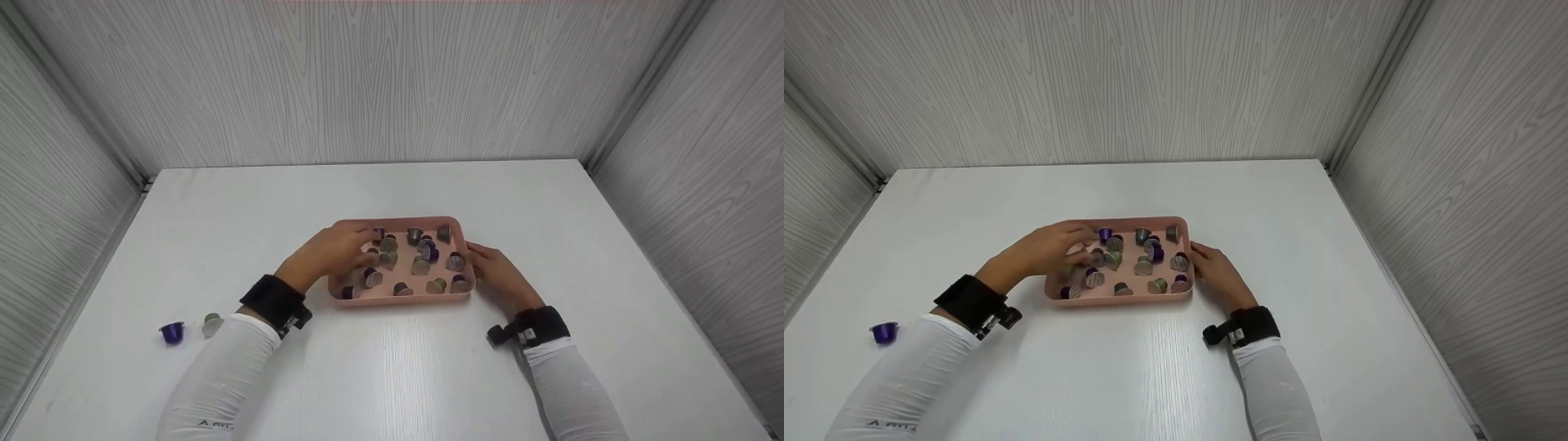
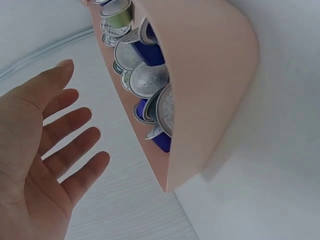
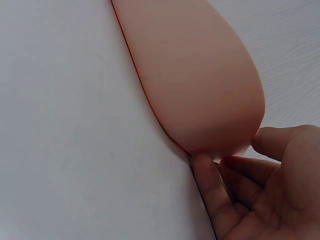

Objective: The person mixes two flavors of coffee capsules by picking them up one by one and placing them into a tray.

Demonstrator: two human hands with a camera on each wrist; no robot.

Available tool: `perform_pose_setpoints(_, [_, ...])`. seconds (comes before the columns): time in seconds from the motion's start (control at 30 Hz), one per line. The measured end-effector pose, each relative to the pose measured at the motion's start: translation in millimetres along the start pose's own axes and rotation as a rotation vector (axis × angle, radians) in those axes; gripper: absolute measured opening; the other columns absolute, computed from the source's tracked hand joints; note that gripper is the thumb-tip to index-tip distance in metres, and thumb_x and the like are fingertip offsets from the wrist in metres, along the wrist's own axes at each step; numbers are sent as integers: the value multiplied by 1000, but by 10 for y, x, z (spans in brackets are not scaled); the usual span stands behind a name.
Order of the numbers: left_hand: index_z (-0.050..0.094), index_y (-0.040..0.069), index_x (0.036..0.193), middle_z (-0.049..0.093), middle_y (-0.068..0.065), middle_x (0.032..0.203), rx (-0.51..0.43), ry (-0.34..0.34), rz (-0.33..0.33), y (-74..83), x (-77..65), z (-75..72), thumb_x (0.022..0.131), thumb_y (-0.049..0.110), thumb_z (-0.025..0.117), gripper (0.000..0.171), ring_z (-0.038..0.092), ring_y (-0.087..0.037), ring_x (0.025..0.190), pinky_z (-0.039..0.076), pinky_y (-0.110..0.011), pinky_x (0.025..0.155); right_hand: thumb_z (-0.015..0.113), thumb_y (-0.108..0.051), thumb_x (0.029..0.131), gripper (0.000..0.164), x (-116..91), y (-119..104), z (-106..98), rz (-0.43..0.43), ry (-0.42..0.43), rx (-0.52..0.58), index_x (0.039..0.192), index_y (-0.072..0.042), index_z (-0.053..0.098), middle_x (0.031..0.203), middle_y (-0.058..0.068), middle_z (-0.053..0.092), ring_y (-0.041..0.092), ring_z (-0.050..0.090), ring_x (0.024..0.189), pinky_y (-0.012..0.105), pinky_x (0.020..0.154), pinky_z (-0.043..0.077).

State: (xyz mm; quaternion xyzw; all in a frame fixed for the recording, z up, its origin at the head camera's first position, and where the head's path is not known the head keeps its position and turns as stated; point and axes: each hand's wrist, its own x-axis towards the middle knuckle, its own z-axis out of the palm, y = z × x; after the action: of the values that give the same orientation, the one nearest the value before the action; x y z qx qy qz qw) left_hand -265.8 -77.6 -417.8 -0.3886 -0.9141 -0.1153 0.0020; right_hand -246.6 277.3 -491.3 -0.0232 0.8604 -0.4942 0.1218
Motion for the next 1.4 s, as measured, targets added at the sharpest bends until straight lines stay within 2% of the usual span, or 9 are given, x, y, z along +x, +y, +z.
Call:
perform_pose_setpoints(0.17, [56,8,135,51,-9,137,-8,21,-17,-92,-176,11,95,37,64,50,44,-30,131,41,-45,107,44,-53,100,58,-17,-10,0,8,2,-9,151,-25,40,145,-1,49,17,46,126,40,109,33])
perform_pose_setpoints(0.3, [53,10,139,45,-11,145,39,54,-7,-159,-331,10,96,40,61,53,43,-32,132,37,-49,109,43,-48,102,55,-38,-17,-2,-35,8,5,150,-22,42,122,7,61,21,53,104,33,88,44])
perform_pose_setpoints(0.4, [48,10,143,41,-14,149,77,70,-3,-210,-454,-1,98,41,58,56,39,-34,135,34,-51,111,42,-45,103,53,-43,-25,-4,-69,8,7,149,-19,44,101,8,59,22,51,85,29,69,42])
perform_pose_setpoints(0.47, [45,11,146,40,-15,150,95,76,-11,-245,-537,-7,98,41,57,58,37,-35,137,32,-52,112,42,-45,103,52,-49,-36,-4,-72,8,-5,149,-19,44,98,6,58,20,51,83,27,67,41])
perform_pose_setpoints(0.57, [41,11,148,39,-18,150,101,73,-50,-298,-662,-22,98,41,57,61,35,-38,138,30,-55,112,42,-47,103,54,-48,-44,-8,-65,6,-20,149,-19,43,104,6,61,20,52,87,27,71,42])
perform_pose_setpoints(0.73, [32,13,154,31,-18,155,102,11,-157,-395,-853,-47,99,51,50,69,28,-40,141,26,-58,113,42,-49,102,56,-36,-36,-14,-53,9,-40,150,-20,42,130,3,58,21,52,107,32,86,41])
perform_pose_setpoints(0.83, [28,12,155,27,-18,157,82,-26,-211,-450,-964,-62,98,55,46,73,24,-41,142,24,-59,113,42,-48,102,55,-34,-32,-11,-53,10,-40,150,-21,42,134,2,57,21,51,112,35,92,40])
perform_pose_setpoints(1.0, [25,10,155,28,-21,155,30,-31,-271,-539,-1149,-87,97,59,45,79,25,-44,141,23,-60,113,43,-50,102,55,-43,-27,-8,-46,8,-33,149,-22,43,141,0,53,20,50,119,39,104,38])
perform_pose_setpoints(1.4, [22,7,156,31,-26,152,-102,-58,-396,-733,-1662,-173,93,69,40,91,25,-46,139,24,-62,111,43,-48,102,57,-37,-27,-11,-60,-13,5,150,-17,41,142,7,52,22,53,122,40,104,40])
